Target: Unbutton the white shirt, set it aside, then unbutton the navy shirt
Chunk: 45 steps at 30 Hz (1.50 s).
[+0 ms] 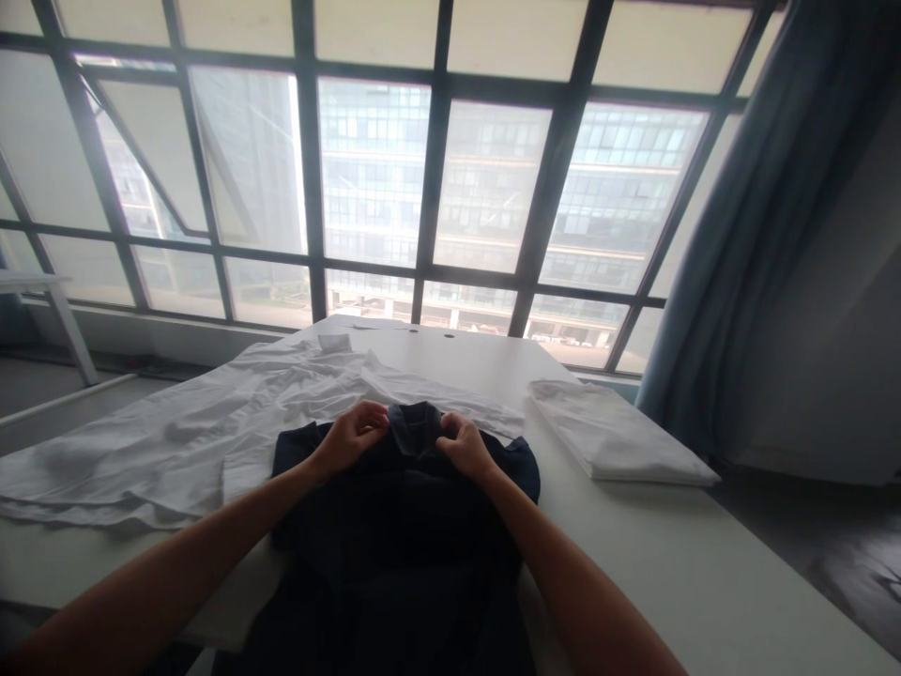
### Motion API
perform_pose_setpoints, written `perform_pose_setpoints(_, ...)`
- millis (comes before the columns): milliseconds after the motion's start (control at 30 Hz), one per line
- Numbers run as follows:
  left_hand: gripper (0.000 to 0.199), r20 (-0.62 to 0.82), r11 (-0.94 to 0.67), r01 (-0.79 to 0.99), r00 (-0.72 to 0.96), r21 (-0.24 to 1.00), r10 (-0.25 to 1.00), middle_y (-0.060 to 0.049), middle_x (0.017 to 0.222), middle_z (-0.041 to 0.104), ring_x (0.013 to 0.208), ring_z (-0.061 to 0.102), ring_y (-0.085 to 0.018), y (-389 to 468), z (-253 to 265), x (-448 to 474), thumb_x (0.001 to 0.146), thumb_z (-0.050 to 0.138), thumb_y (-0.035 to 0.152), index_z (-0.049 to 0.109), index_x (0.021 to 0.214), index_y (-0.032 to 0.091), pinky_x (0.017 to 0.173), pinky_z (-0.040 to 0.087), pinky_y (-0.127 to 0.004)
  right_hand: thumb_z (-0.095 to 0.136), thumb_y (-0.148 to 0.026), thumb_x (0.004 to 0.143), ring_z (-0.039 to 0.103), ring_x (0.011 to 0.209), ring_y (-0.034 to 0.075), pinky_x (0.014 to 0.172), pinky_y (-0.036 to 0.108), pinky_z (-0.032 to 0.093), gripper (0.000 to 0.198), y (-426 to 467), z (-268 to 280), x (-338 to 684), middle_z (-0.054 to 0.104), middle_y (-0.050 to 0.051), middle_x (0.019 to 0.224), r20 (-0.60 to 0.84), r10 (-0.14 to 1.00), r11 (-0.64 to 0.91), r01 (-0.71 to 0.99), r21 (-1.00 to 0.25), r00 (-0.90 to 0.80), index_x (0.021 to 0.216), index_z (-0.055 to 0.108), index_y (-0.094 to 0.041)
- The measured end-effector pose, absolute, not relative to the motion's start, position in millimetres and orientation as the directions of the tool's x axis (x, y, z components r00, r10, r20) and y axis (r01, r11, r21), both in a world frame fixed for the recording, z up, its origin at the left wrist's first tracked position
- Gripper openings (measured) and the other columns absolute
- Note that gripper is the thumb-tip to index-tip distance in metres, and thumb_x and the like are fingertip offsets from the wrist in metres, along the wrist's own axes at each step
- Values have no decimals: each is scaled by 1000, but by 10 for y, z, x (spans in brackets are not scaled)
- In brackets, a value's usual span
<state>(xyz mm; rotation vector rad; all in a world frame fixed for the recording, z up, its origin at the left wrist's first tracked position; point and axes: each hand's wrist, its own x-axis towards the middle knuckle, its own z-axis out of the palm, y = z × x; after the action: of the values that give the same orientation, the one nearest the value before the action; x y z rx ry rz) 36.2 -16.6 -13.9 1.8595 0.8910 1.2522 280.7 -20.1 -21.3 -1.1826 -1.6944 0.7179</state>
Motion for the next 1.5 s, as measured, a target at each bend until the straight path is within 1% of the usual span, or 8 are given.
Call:
perform_pose_setpoints(133, 43, 36, -58, 90, 229, 994, 973, -8, 97, 69, 73, 69, -18, -124, -167, 335, 90, 54, 47, 52, 117, 14, 68, 54, -30, 51, -22, 54, 43, 66, 14, 60, 25, 36, 18, -292, -121, 2767, 48, -2, 70, 383, 894, 441, 316, -840, -231, 71, 50, -21)
perform_pose_setpoints(200, 44, -42, 21, 99, 208, 995, 977, -7, 93, 68, 65, 67, -16, -100, -215, 339, 90, 57, 46, 51, 119, 13, 62, 53, -27, 54, -21, 56, 43, 66, 13, 60, 25, 35, 10, -341, -79, 2720, 48, -2, 69, 347, 876, 445, 285, -849, -336, 65, 50, -20)
perform_pose_setpoints(333, 41, 205, -242, 151, 221, 959, 953, -1, 75, 65, 63, 63, -15, -107, -271, 373, 79, 69, 31, 56, 113, 12, 61, 50, -26, 69, -35, 68, 48, 67, 13, 62, 25, 38, 24, -442, 16, 2660, 56, -2, 72, 212, 882, 318, 201, -927, -421, 82, 59, -19)
perform_pose_setpoints(533, 17, 585, -700, 422, 384, 576, 714, -2, 83, 68, 78, 63, -17, -301, -125, 368, 81, 61, 25, 67, 95, 19, 76, 49, -28, 61, -69, 76, 46, 62, 11, 59, 25, 36, 56, -481, 97, 2784, 58, 0, 74, 91, 947, 226, 436, -871, -309, 88, 65, -15)
perform_pose_setpoints(700, 18, 552, -643, 559, 352, 524, 756, 0, 75, 66, 69, 61, -15, -315, -53, 303, 77, 60, 22, 67, 93, 19, 69, 46, -26, 71, -51, 74, 49, 60, 13, 58, 25, 36, 47, -374, 79, 3011, 60, 0, 70, 63, 975, 186, 625, -758, -214, 102, 68, -13)
perform_pose_setpoints(833, 33, 467, -520, 671, 281, 529, 838, 2, 70, 65, 64, 60, -16, -257, -51, 273, 73, 60, 20, 66, 105, 19, 62, 42, -26, 67, -32, 77, 56, 66, 16, 60, 25, 35, 30, -346, 88, 3067, 62, 0, 70, 208, 977, 63, 865, -498, 49, 102, 67, -17)
perform_pose_setpoints(967, 42, 395, -479, 746, 310, 462, 865, 1, 72, 66, 66, 61, -17, -225, -53, 261, 71, 58, 15, 69, 111, 18, 64, 41, -26, 62, -28, 82, 61, 75, 19, 63, 27, 34, 19, -394, 79, 2942, 67, 3, 77, 312, 948, 38, 958, -283, 55, 98, 66, -20)
perform_pose_setpoints(1500, 37, 229, -534, 694, 488, 484, 842, -2, 74, 67, 67, 62, -17, -307, 56, 217, 81, 54, 18, 70, 115, 17, 64, 43, -25, 63, -25, 76, 61, 74, 18, 60, 25, 31, 17, -451, 8, 2998, 69, 6, 83, 202, 976, 128, 961, -244, -79, 91, 67, -18)
